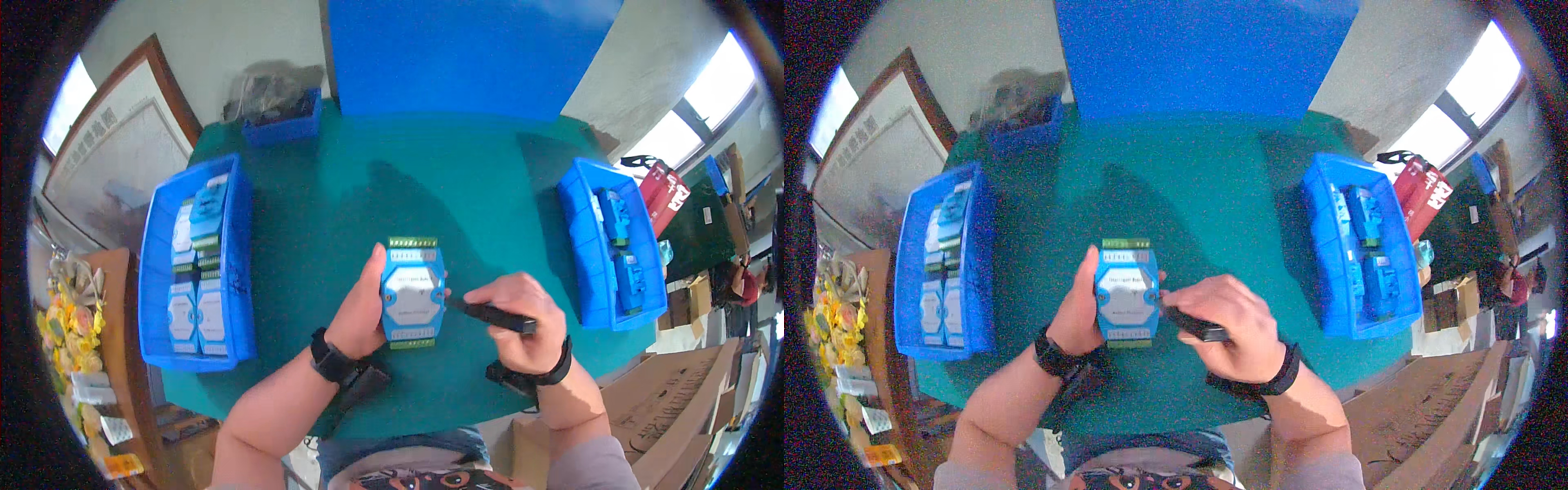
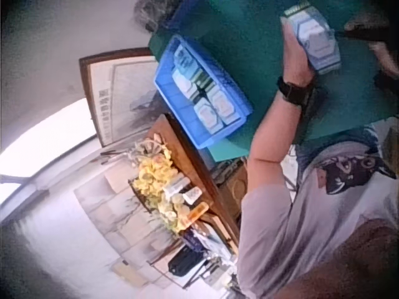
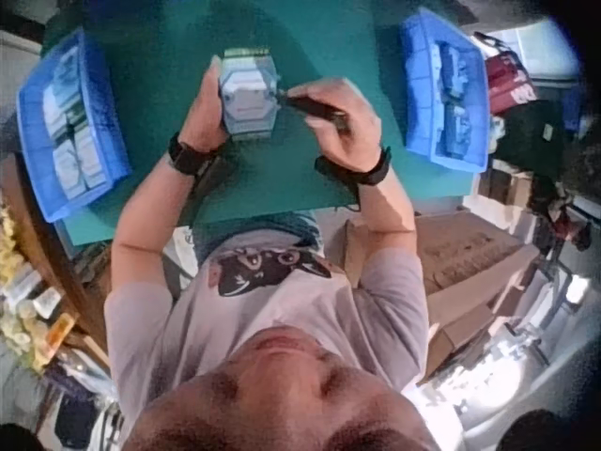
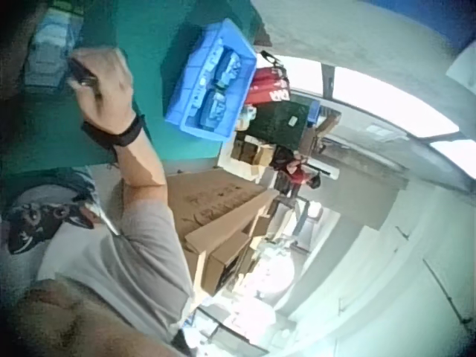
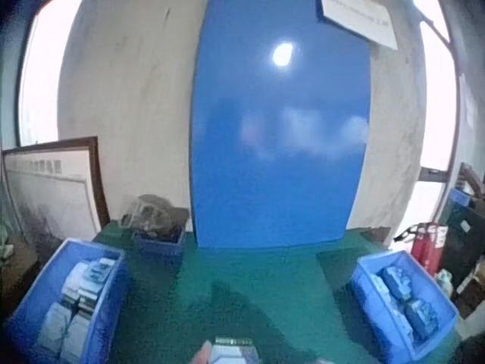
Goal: Adjusting or tightening screws on the terminal blocks of an electronic module using a screwdriver.
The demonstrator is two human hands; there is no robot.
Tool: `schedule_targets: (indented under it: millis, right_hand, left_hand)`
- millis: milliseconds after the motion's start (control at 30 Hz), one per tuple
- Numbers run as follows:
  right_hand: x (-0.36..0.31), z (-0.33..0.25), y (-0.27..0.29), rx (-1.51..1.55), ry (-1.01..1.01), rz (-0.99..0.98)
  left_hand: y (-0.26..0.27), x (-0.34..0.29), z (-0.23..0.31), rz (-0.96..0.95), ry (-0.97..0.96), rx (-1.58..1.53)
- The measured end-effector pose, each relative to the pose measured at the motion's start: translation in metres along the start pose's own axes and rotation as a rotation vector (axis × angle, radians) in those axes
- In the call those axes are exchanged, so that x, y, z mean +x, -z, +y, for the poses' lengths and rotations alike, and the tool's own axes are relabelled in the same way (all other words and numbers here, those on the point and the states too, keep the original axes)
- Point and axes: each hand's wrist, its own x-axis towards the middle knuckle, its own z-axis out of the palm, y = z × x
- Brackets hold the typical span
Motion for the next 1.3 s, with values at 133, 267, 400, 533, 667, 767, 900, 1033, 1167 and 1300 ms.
schedule_targets:
  millis: [133,267,400,533,667,767,900,1033,1167,1300]
  right_hand:
    - [-0.010,0.006,-0.008,0.145,0.010,0.149]
    - [-0.012,0.000,-0.009,0.159,-0.024,0.043]
    - [-0.011,-0.005,-0.011,0.132,-0.037,-0.034]
    - [-0.009,-0.006,-0.010,0.082,-0.037,-0.086]
    - [-0.010,-0.006,-0.011,0.078,-0.080,0.054]
    - [-0.010,-0.002,-0.013,0.132,-0.097,0.185]
    - [-0.008,0.000,-0.009,0.097,-0.100,0.129]
    - [-0.009,0.004,-0.011,0.095,-0.081,0.084]
    - [-0.008,0.006,-0.010,0.046,-0.062,0.040]
    - [-0.006,0.007,-0.011,0.053,-0.042,0.038]
  left_hand:
    - [-0.002,-0.001,0.001,0.000,-0.016,-0.021]
    - [0.003,-0.001,0.000,0.013,-0.006,-0.024]
    - [0.006,0.001,-0.001,0.022,-0.004,0.003]
    - [0.008,0.003,-0.002,0.013,0.003,-0.022]
    - [0.012,0.004,-0.003,0.009,-0.015,-0.016]
    - [0.006,0.003,-0.001,-0.005,-0.020,0.006]
    - [0.006,0.004,-0.002,0.017,-0.008,-0.010]
    - [0.007,0.004,-0.003,0.023,-0.015,-0.007]
    - [0.007,0.004,-0.003,0.018,-0.018,0.003]
    - [0.008,0.005,-0.004,0.024,-0.022,0.004]
